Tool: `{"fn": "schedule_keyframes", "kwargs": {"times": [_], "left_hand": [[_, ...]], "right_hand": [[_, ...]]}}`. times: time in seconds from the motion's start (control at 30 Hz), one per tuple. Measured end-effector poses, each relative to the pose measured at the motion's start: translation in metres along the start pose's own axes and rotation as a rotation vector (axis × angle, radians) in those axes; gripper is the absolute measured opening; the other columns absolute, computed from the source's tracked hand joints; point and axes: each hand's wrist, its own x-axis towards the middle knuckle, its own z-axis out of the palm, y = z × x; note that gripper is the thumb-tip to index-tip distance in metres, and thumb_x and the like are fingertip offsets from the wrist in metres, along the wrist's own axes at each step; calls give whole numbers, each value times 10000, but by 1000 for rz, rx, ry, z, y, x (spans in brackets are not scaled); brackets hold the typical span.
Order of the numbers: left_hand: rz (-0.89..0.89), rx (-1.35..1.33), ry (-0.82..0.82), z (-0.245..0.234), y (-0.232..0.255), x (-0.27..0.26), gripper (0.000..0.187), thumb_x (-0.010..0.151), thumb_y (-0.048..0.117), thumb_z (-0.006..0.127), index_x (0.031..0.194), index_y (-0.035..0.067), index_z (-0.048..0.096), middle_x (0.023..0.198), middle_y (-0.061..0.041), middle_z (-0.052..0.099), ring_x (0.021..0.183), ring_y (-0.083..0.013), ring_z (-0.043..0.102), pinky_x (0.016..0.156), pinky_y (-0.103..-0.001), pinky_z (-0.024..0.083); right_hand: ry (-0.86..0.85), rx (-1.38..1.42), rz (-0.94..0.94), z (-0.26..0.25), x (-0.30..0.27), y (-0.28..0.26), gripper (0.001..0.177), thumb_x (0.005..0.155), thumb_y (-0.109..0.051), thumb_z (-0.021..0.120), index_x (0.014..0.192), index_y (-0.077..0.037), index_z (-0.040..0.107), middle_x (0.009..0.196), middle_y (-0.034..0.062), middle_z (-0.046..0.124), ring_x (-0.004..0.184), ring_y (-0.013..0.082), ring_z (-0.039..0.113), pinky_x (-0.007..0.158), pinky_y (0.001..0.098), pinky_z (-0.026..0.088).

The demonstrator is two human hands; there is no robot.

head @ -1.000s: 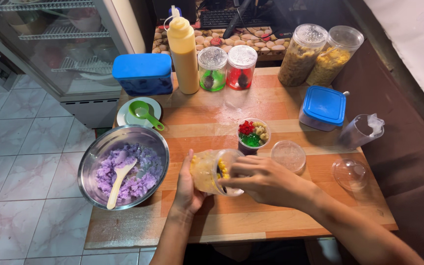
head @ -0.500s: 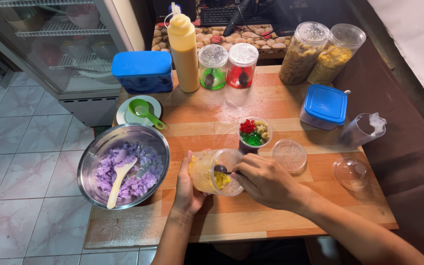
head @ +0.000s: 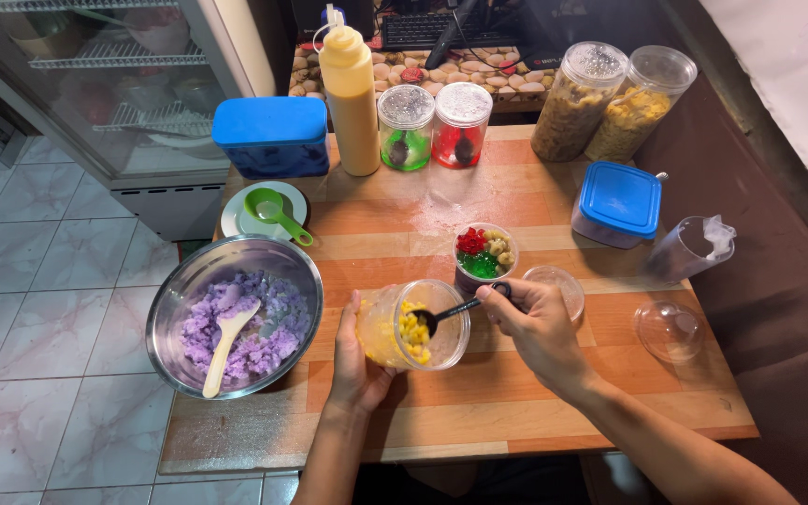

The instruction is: The person scoops purple shaved ice into a clear plastic cup using a wooden spoon. They then add green jelly, red jelly, and yellow beans from separate containers into the cup, layering the ingredients.

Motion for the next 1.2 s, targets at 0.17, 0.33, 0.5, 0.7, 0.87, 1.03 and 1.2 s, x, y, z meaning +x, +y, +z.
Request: {"fn": "schedule_keyframes", "kwargs": {"times": [0.17, 0.33, 0.5, 0.7, 0.87, 1.03, 1.2], "left_hand": [[-36, -5, -61, -4, -3, 1, 698, 1004, 626, 371, 1343, 44, 552, 1128, -193, 692, 876, -320, 741, 680, -441, 658], [-64, -7, -33, -3, -4, 1, 755, 990, 638, 341, 1333, 2, 558, 1096, -201, 711, 886, -298, 754, 663, -429, 658], [-63, -17, -75, -2, -3, 0, 768, 1001, 656, 343, 1342, 5, 564, 1108, -196, 701, 867, -288, 745, 622, -402, 646], [-94, 16, 31, -6, -5, 2, 794, 961, 679, 308, 1340, 33, 572, 1144, -188, 697, 895, -291, 733, 646, -412, 633], [-32, 22, 89, -15, -7, 7, 790, 965, 713, 321, 1340, 69, 583, 1151, -173, 695, 888, -302, 693, 655, -424, 582], [-52, -39, 207, -16, -8, 14, 761, 931, 707, 329, 1359, 126, 567, 1256, -123, 674, 1034, -293, 680, 786, -482, 586], [-29, -44, 227, -11, -12, 25, 745, 928, 700, 325, 1352, 134, 561, 1267, -129, 668, 1045, -301, 690, 782, -482, 600]], "right_hand": [[3, -37, -75, -4, 0, -6, 185, 977, -153, 672, 859, -25, 735, 691, -34, 585, 621, 18, 467, 536, 203, 358], [16, 100, -37, -7, 2, -9, 195, 979, -124, 693, 831, 3, 705, 718, -13, 586, 625, 40, 467, 537, 216, 362], [13, 284, 103, -12, 6, -10, 179, 963, -96, 686, 820, 11, 675, 707, 17, 609, 595, 60, 487, 509, 221, 368], [60, 480, 172, -21, 9, -11, 189, 984, -96, 675, 824, 3, 661, 685, 26, 590, 560, 63, 472, 484, 212, 341], [246, 357, -95, -39, 25, -15, 177, 997, -101, 665, 851, -2, 677, 740, 32, 622, 602, 54, 484, 535, 204, 370], [364, 50, -202, -46, 35, -9, 219, 1027, -166, 686, 870, -14, 673, 747, -23, 589, 624, 21, 455, 537, 194, 350], [423, -224, -283, -43, 31, -3, 223, 1040, -172, 685, 920, 14, 703, 752, -60, 596, 642, -4, 453, 534, 197, 328]]}}
